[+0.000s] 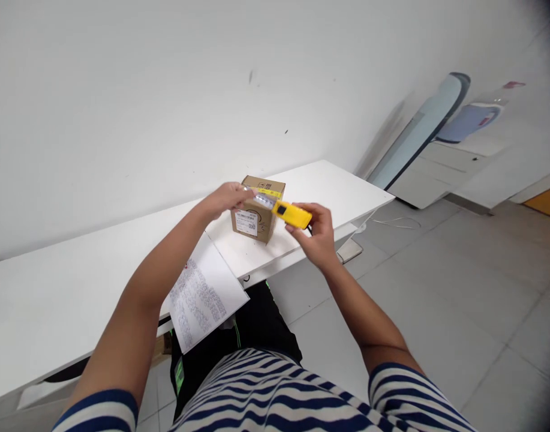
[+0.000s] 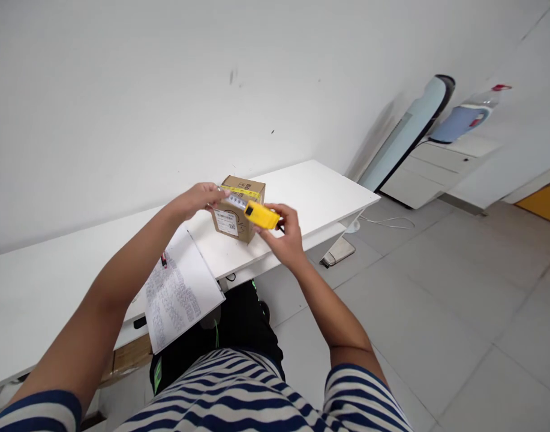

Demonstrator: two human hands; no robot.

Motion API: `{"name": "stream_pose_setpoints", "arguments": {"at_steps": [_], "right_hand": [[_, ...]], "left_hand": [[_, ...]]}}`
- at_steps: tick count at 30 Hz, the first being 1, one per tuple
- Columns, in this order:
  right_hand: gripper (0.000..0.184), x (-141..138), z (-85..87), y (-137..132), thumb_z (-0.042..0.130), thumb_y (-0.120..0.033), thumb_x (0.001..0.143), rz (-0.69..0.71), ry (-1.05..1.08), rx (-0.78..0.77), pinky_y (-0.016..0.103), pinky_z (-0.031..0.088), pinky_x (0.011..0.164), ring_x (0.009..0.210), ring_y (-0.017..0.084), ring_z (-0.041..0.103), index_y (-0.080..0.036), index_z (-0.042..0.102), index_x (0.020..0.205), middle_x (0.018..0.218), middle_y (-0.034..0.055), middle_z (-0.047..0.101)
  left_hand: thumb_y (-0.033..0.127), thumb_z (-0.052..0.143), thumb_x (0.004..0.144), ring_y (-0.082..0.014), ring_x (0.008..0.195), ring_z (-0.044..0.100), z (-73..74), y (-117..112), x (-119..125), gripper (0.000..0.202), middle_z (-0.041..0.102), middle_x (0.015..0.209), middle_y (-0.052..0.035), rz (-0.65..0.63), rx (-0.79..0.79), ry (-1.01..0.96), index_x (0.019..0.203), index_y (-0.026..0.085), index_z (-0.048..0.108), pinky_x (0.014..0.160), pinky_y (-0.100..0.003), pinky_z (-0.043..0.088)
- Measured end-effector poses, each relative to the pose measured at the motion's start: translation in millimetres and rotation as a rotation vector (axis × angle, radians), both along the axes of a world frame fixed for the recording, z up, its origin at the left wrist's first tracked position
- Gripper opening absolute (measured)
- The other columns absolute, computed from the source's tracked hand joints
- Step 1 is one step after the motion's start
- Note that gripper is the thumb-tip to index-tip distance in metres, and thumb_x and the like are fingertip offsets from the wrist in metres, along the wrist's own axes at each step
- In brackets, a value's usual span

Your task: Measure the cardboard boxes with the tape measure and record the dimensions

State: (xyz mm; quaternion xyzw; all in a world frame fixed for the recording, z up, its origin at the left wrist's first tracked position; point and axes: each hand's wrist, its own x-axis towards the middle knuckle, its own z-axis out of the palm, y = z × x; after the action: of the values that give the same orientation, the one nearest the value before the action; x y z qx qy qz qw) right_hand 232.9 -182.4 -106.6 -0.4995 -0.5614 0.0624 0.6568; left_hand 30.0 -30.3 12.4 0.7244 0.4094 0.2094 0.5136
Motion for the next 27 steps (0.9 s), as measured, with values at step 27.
{"name": "stream_pose_setpoints", "arguments": {"at_steps": [27], "right_hand": [[0.081,101.0,40.4,115.2,0.081,-0.082,0.066,0.166,0.404,0.017,0.032,0.056,0.077,0.100,0.020,0.069,-0.028,0.069,0.125,0.121,0.0061,0.075]], "left_hand": [[0.042,0.076,0.088,-0.0099,0.061,0.050,19.3,17.6,-3.9,0.032,0.053,0.071,0.0019,0.143,-0.186,-0.188,0.076,0.019,0.058,0.061,-0.027,0.044]]}}
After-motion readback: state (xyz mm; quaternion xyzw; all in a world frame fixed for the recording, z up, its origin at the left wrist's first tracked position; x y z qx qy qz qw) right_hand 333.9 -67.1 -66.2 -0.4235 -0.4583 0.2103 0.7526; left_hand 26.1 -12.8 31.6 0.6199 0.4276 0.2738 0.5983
